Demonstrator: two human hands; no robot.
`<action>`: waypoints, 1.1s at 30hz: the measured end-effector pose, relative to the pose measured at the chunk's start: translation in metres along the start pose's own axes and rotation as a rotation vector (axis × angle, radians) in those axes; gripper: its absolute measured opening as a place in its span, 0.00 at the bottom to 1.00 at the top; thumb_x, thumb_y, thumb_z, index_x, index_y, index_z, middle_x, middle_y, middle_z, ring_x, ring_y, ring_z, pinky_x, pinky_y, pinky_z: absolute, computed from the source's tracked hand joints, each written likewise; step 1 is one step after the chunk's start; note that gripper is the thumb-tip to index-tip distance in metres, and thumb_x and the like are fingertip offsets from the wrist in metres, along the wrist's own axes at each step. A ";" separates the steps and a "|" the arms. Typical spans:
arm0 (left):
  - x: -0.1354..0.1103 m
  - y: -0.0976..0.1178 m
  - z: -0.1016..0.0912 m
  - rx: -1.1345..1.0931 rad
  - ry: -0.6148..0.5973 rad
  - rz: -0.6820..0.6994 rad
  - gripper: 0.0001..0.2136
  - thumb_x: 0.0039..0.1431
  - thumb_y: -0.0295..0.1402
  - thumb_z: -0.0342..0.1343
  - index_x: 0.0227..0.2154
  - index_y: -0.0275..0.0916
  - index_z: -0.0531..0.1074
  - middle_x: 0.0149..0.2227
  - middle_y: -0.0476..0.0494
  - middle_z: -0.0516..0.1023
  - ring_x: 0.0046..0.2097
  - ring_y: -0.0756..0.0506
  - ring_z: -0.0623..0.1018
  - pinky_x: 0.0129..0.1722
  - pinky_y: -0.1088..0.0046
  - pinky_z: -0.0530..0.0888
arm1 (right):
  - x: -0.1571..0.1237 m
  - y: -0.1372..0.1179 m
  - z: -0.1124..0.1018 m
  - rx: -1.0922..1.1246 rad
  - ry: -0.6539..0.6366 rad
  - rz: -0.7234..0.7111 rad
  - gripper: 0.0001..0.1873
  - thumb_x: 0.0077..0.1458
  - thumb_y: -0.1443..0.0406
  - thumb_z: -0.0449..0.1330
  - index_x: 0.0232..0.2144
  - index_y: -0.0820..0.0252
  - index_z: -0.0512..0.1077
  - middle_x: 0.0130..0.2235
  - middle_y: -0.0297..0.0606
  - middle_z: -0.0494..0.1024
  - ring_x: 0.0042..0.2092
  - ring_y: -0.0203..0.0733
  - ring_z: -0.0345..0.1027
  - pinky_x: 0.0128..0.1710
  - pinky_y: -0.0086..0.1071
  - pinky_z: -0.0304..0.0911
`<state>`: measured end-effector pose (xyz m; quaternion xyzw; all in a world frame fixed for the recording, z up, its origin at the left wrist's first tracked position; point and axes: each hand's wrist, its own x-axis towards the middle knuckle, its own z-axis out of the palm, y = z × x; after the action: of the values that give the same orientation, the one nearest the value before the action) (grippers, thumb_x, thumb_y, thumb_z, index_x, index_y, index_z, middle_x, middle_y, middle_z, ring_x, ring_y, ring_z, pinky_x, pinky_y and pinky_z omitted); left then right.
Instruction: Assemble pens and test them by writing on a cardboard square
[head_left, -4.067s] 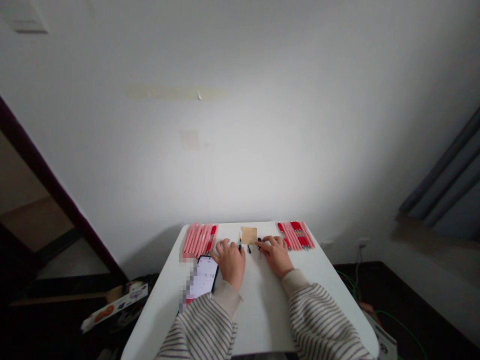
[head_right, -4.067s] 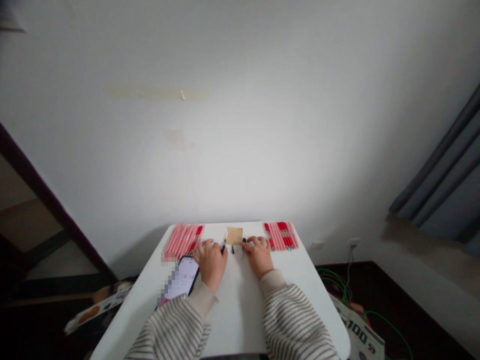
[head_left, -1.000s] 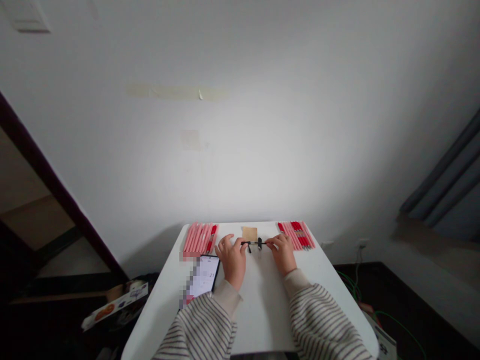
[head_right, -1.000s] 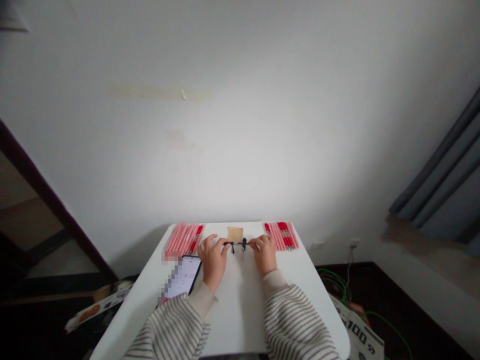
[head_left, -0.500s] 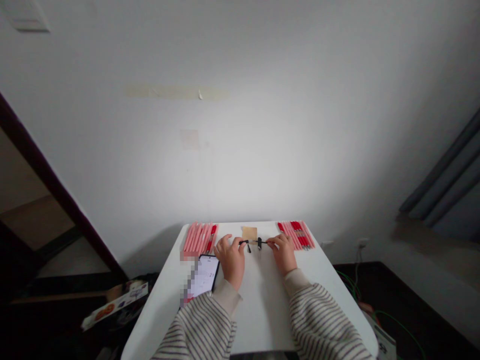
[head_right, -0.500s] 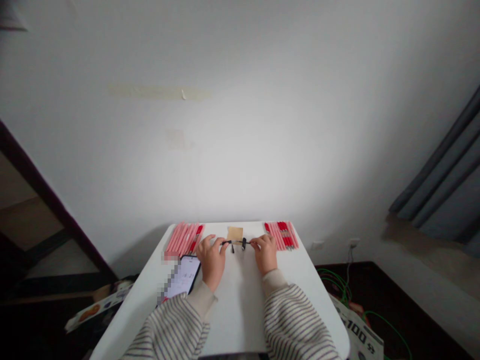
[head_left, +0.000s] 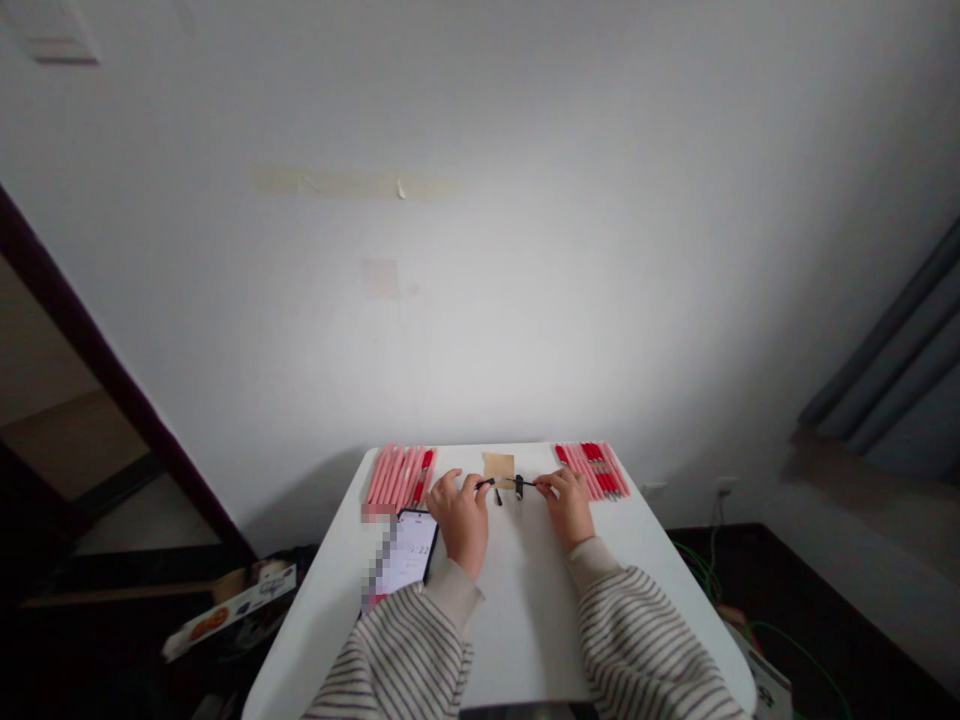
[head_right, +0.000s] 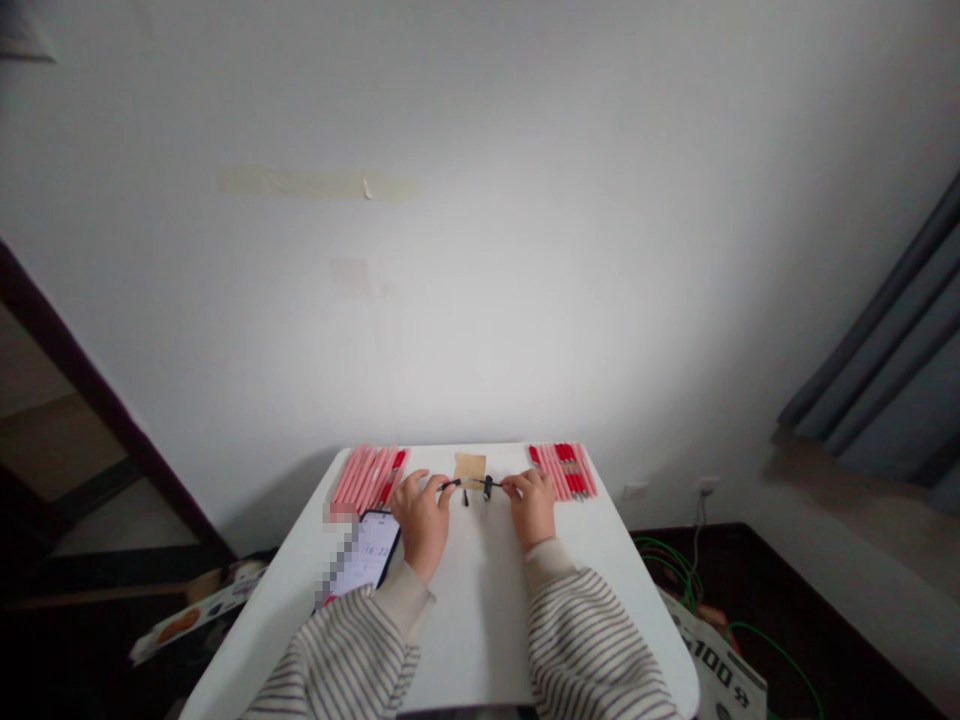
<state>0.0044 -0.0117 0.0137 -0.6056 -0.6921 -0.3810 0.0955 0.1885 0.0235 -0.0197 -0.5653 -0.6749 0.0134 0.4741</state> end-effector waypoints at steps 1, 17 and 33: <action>0.000 0.000 0.000 -0.002 0.001 0.005 0.08 0.56 0.38 0.54 0.36 0.47 0.76 0.47 0.41 0.70 0.51 0.40 0.66 0.51 0.58 0.60 | 0.000 0.000 0.000 -0.002 0.002 -0.001 0.10 0.56 0.64 0.57 0.29 0.55 0.79 0.31 0.40 0.73 0.41 0.46 0.62 0.41 0.37 0.55; 0.000 -0.001 0.000 -0.003 0.035 -0.004 0.08 0.57 0.38 0.52 0.35 0.46 0.76 0.46 0.42 0.70 0.50 0.40 0.66 0.49 0.59 0.61 | 0.000 0.001 0.000 -0.010 0.019 0.008 0.10 0.55 0.63 0.57 0.30 0.55 0.79 0.31 0.40 0.74 0.40 0.47 0.61 0.42 0.38 0.55; 0.000 0.001 -0.002 0.238 -0.010 -0.024 0.12 0.60 0.36 0.46 0.35 0.35 0.73 0.47 0.37 0.70 0.51 0.38 0.64 0.51 0.53 0.61 | 0.000 0.000 -0.001 0.009 0.001 0.037 0.08 0.54 0.65 0.59 0.31 0.56 0.79 0.31 0.39 0.74 0.40 0.46 0.62 0.42 0.37 0.55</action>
<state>0.0047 -0.0137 0.0156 -0.5835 -0.7400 -0.2945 0.1588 0.1891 0.0229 -0.0187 -0.5757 -0.6640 0.0250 0.4766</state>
